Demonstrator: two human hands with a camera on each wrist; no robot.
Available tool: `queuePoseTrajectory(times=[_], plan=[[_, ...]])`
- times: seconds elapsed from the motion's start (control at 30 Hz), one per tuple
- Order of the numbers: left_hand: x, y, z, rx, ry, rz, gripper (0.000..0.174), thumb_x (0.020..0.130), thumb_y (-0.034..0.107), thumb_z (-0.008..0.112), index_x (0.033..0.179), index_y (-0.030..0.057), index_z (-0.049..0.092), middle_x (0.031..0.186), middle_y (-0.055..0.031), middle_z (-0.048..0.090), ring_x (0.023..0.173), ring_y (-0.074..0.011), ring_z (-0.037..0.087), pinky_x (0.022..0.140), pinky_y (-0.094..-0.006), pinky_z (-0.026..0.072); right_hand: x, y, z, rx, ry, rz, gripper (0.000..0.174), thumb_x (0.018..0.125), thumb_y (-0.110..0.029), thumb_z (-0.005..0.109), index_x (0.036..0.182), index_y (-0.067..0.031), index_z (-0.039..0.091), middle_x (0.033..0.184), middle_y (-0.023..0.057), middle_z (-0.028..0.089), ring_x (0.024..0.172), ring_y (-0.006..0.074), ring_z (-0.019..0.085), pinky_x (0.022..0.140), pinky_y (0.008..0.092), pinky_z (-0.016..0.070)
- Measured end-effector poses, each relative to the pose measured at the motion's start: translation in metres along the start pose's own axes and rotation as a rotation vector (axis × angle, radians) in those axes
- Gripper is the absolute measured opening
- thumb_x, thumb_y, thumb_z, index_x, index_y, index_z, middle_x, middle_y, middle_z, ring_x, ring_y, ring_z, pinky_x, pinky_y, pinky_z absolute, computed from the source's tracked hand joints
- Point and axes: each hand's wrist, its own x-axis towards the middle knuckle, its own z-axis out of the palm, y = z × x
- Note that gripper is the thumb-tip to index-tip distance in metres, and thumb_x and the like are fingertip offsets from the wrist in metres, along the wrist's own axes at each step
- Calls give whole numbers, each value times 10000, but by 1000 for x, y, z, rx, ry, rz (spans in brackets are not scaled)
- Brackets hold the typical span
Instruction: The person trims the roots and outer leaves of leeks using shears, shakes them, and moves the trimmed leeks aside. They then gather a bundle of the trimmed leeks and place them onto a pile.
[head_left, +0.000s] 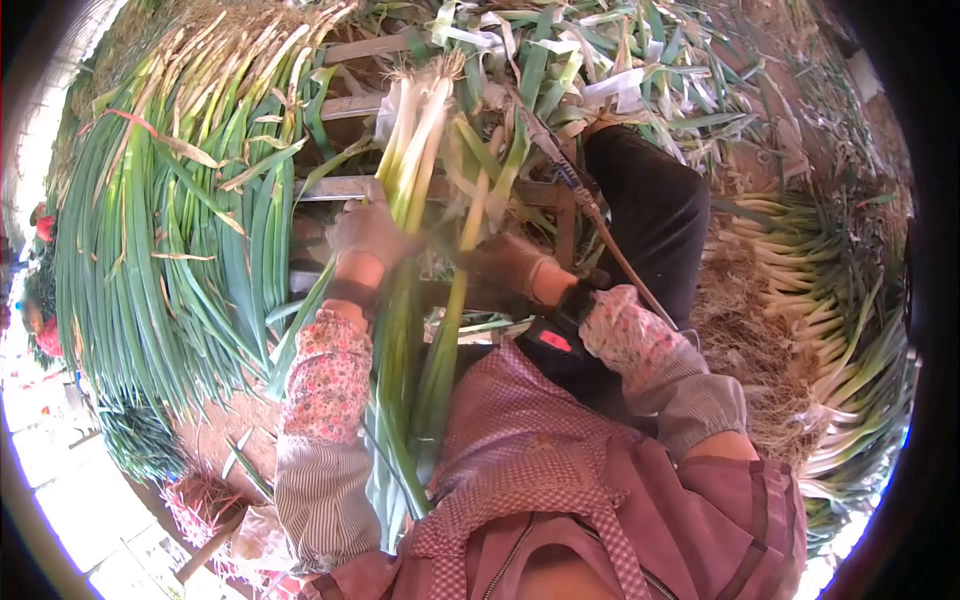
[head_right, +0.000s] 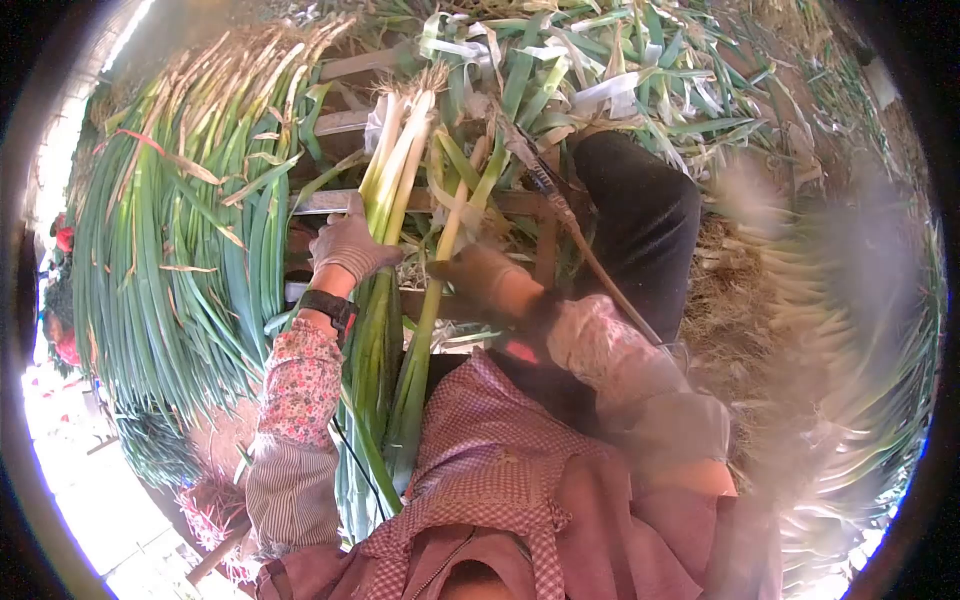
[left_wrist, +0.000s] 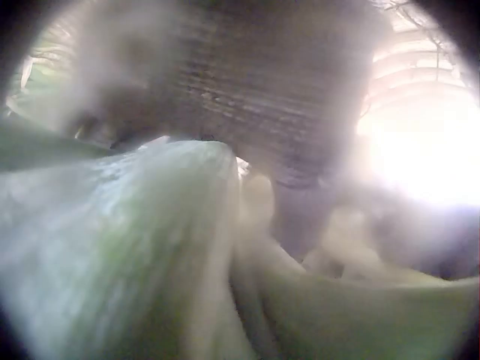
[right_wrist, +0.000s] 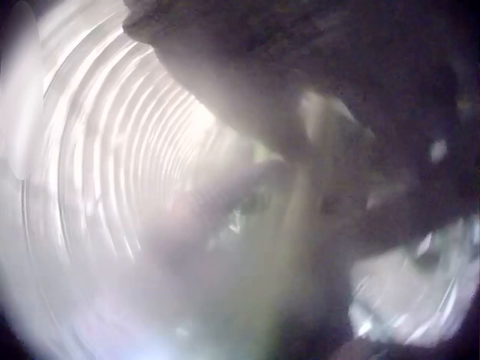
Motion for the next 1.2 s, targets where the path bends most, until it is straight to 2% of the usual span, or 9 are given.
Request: queuePoseTrajectory(times=[0.1, 0.23, 0.37, 0.53, 0.63, 0.73, 0.93, 1.1, 1.2], plan=[[0, -7, -4, 3, -3, 3, 1218, 588, 608, 835, 1531, 109, 248, 1343, -288, 510, 1206, -448, 551, 1007, -522, 438, -21, -23, 4, 850, -74, 41, 321, 917, -260, 631, 1051, 29, 669, 860, 76, 675, 835, 186, 655, 729, 329, 533], [1, -11, 0, 33, -16, -7, 1260, 566, 661, 823, 1542, 126, 232, 1337, -283, 512, 1203, -446, 552, 1003, -523, 436, -59, -59, -18, 813, 43, -484, 207, 903, -99, 628, 1065, 28, 639, 874, 68, 648, 846, 159, 625, 716, 307, 527], [-4, -8, -2, 29, -8, -20, 1286, 558, 692, 820, 1546, 135, 214, 1334, -266, 509, 1212, -435, 541, 999, -527, 435, -40, -70, -32, 1273, 17, -360, 180, 897, -120, 649, 1031, 0, 659, 872, 69, 643, 809, 149, 619, 709, 289, 518], [-3, -8, -4, -1, -17, -8, 1246, 577, 655, 837, 1536, 139, 233, 1340, -262, 502, 1220, -438, 534, 998, -533, 439, -4, -59, -25, 1070, 125, -121, 259, 888, -255, 687, 975, -12, 703, 810, 74, 701, 655, 154, 654, 567, 294, 512], [0, -16, -1, -20, -16, 12, 1302, 563, 668, 840, 1545, 98, 202, 1342, -278, 502, 1208, -453, 549, 993, -521, 454, 33, -48, -10, 1029, 111, -86, 324, 882, -246, 703, 1082, 10, 704, 913, 74, 685, 785, 191, 630, 711, 313, 505], [11, -29, -2, -102, -47, 41, 1342, 553, 676, 841, 1539, 44, 188, 1350, -303, 501, 1206, -450, 564, 999, -496, 465, 70, -38, 2, 833, 197, -137, 386, 870, -280, 725, 1110, 20, 692, 921, 75, 688, 837, 211, 634, 752, 323, 502], [35, -46, 8, -250, -118, 108, 1325, 539, 600, 885, 1510, -18, 229, 1325, -299, 542, 1205, -413, 584, 1007, -419, 475, 79, -52, 10, 975, 196, -150, 527, 845, -385, 754, 1195, -6, 649, 1031, 108, 687, 894, 243, 650, 799, 350, 514], [29, -54, -3, -413, -177, 285, 1199, 577, 477, 916, 1455, -72, 310, 1237, -241, 620, 1179, -334, 612, 1009, -360, 469, 77, -67, 16, 1456, -291, -208, 548, 864, -403, 727, 1244, -29, 599, 1094, 128, 683, 938, 267, 663, 866, 391, 535], [20, -80, 6, -653, -79, 561, 868, 639, 474, 841, 1334, 59, 525, 1241, -206, 583, 1133, -392, 600, 961, -420, 491, 64, -80, 17, 1509, -431, -338, 519, 880, -402, 707, 1222, -28, 596, 1083, 127, 681, 933, 265, 664, 855, 399, 545]])
